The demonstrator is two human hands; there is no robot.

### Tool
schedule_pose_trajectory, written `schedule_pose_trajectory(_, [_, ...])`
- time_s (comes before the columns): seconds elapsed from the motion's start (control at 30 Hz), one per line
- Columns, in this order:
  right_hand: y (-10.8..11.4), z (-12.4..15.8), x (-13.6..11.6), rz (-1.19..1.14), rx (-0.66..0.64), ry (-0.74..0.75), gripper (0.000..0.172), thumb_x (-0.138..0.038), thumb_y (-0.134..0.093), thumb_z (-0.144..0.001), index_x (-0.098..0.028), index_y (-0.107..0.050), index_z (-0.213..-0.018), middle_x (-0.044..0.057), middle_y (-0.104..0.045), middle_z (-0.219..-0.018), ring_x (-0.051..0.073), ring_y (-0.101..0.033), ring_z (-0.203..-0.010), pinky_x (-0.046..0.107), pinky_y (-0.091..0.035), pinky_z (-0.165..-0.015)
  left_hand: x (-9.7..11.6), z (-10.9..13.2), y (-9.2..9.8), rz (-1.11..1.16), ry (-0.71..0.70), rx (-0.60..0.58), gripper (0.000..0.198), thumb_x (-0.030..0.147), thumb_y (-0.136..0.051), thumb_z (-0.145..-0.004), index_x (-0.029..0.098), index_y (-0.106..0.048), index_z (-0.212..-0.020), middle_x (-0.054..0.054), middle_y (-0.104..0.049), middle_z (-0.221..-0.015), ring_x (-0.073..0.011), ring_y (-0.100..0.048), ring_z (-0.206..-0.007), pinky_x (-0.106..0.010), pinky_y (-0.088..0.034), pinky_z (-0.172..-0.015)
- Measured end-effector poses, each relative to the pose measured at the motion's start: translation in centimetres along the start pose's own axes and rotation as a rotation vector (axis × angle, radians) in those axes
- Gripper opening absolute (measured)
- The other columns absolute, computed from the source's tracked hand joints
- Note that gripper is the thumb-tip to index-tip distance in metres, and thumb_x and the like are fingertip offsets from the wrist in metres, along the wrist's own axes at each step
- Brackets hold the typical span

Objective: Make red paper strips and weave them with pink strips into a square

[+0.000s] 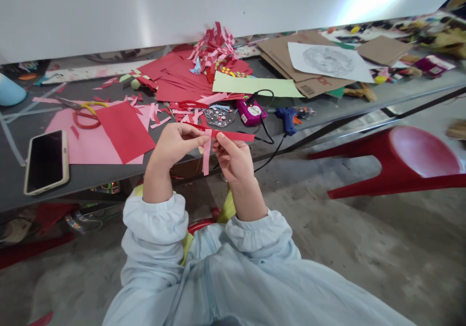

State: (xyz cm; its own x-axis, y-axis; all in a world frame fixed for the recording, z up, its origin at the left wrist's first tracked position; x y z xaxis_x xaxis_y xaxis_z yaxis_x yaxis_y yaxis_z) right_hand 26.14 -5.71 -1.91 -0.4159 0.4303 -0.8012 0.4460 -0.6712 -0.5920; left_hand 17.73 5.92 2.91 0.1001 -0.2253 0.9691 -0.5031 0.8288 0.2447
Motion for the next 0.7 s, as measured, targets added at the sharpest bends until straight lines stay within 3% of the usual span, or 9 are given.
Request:
schedule_pose_trajectory(0.2, [0.05, -0.13, 0.79, -0.057, -0.003, -0.098, 0.026, -0.036, -0.091, -0.055, -0.02, -0.073, -0.063, -0.004, -0.069, -0.06, 0.004, -0.06, -0.055, 0.015, -0.053, -0.056, 0.0, 0.0, -0.17, 0.034, 0.006, -0.028, 0.023, 0.039, -0.081, -0.067, 0.016, -0.075, -0.071, -0.003, -0.074, -0.07, -0.0137, -0.067, -0.067, -0.025, -0.054, -0.068])
schedule_pose_trajectory(0.5, [-0.12, 0.05, 0.48, -0.013, -0.015, -0.037, 0.023, -0.035, -0.09, -0.055, -0.019, -0.074, -0.063, -0.002, -0.069, -0.06, 0.007, -0.061, -0.055, 0.019, -0.054, -0.057, -0.38, 0.0, -0.03, 0.062, 0.045, -0.018, 0.036, 0.043, -0.088, -0.058, 0.016, -0.076, -0.078, -0.004, -0.076, -0.078, -0.0144, -0.068, -0.072, -0.024, -0.054, -0.07])
schedule_pose_trajectory(0.7, [-0.19, 0.14, 0.44, 0.005, -0.014, -0.016, 0.024, -0.035, -0.091, -0.053, -0.019, -0.075, -0.061, -0.002, -0.07, -0.057, 0.007, -0.061, -0.052, 0.019, -0.053, -0.056, 0.01, -0.12, 0.04, 0.057, 0.014, 0.001, 0.034, 0.047, -0.086, -0.061, 0.017, -0.076, -0.072, -0.002, -0.073, -0.069, -0.0117, -0.064, -0.065, -0.022, -0.05, -0.065])
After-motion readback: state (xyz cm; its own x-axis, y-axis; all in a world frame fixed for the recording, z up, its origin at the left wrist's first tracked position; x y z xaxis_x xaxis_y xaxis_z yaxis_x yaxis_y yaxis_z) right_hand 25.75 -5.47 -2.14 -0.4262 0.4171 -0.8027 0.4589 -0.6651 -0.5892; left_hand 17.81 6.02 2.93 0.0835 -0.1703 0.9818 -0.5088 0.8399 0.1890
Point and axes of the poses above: each hand's wrist, its own z-axis away from the middle knuckle, its own y-axis out of the back of the hand, x = y × z, the point moved 7 cm from there along -z, towards the middle knuckle
